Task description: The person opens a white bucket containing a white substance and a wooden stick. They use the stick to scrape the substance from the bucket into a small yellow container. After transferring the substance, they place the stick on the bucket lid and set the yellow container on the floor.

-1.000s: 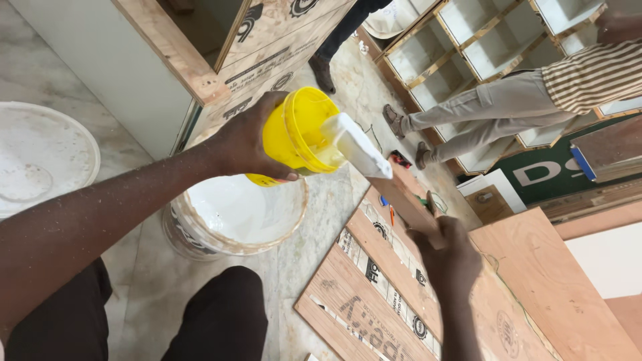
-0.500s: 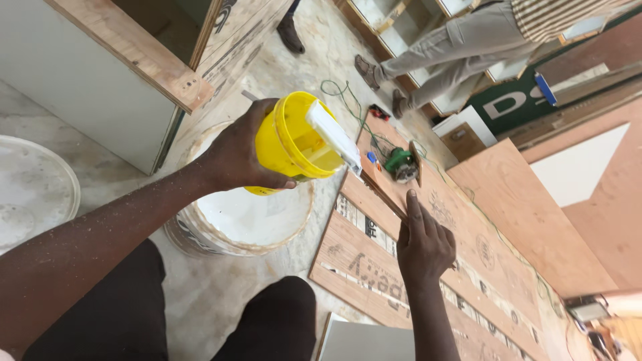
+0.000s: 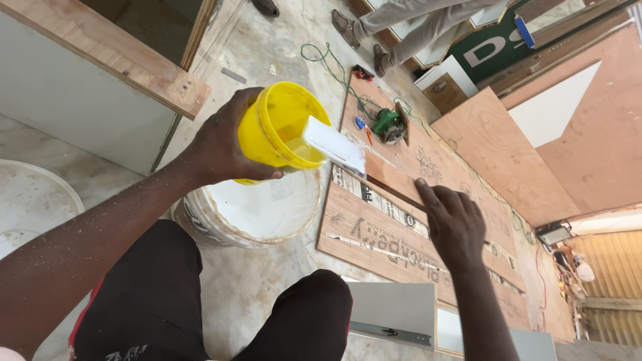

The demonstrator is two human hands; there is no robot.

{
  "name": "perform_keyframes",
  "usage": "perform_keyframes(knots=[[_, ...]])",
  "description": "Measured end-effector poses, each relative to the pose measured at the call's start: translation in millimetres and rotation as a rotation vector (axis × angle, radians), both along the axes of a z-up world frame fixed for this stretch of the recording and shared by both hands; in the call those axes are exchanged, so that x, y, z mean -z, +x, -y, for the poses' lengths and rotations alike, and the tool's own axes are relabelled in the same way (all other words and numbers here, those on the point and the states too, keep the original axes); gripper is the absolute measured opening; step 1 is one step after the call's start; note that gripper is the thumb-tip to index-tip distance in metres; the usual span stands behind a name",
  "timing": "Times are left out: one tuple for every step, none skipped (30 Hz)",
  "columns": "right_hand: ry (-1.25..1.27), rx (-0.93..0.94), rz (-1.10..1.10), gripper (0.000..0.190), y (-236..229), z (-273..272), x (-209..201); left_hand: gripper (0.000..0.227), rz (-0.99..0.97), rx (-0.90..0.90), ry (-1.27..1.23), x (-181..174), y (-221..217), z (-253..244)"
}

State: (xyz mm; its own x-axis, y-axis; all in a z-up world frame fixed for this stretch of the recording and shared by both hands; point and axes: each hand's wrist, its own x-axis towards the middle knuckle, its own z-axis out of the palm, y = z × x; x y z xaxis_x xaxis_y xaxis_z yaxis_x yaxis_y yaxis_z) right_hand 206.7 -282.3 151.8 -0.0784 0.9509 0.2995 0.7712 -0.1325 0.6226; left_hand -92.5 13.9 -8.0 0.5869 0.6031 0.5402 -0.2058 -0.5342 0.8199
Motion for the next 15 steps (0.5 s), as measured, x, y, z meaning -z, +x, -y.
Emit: perform_keyframes(knots=[[-0.018, 0.015, 0.021, 0.054, 0, 3, -7, 0.115, -0.004, -0.006, -0.006, 1, -3, -4], [-0.036, 0.03, 0.042, 0.055, -1, 5, -13, 0.116, -0.023, -0.005, -0.001, 1, -3, -6], [-0.074, 0.072, 0.095, 0.056, 0, 6, -21, 0.118, -0.041, -0.009, 0.005, 2, -4, -8], [-0.112, 0.114, 0.148, 0.058, 1, 8, -29, 0.119, -0.06, -0.014, 0.01, 3, -4, -11], [-0.153, 0.161, 0.197, 0.059, 0, 9, -32, 0.12, -0.057, -0.023, 0.027, 5, -4, -13], [-0.143, 0.153, 0.175, 0.059, -1, 9, -34, 0.12, -0.053, -0.033, 0.043, 8, -2, -17], [-0.14, 0.148, 0.151, 0.058, -2, 14, -42, 0.12, -0.051, -0.039, 0.054, 11, 0, -17], [-0.136, 0.144, 0.128, 0.057, -3, 17, -47, 0.121, -0.051, -0.038, 0.06, 14, 2, -17], [-0.137, 0.152, 0.118, 0.056, -3, 17, -48, 0.121, -0.05, -0.039, 0.07, 16, 4, -19], [-0.138, 0.16, 0.108, 0.055, -3, 19, -51, 0.122, -0.05, -0.041, 0.08, 18, 7, -20], [-0.136, 0.163, 0.099, 0.053, -1, 17, -53, 0.122, -0.031, -0.036, 0.08, 18, 9, -23], [-0.116, 0.178, 0.063, 0.053, 2, 16, -54, 0.123, -0.012, -0.031, 0.081, 19, 11, -26], [-0.099, 0.198, 0.025, 0.053, 3, 18, -54, 0.123, 0.005, -0.022, 0.079, 20, 13, -27], [-0.081, 0.218, -0.013, 0.053, 6, 19, -53, 0.123, -0.014, -0.014, 0.051, 22, 14, -27], [-0.06, 0.211, -0.054, 0.055, 9, 18, -50, 0.122, -0.028, -0.012, 0.024, 22, 14, -29]])
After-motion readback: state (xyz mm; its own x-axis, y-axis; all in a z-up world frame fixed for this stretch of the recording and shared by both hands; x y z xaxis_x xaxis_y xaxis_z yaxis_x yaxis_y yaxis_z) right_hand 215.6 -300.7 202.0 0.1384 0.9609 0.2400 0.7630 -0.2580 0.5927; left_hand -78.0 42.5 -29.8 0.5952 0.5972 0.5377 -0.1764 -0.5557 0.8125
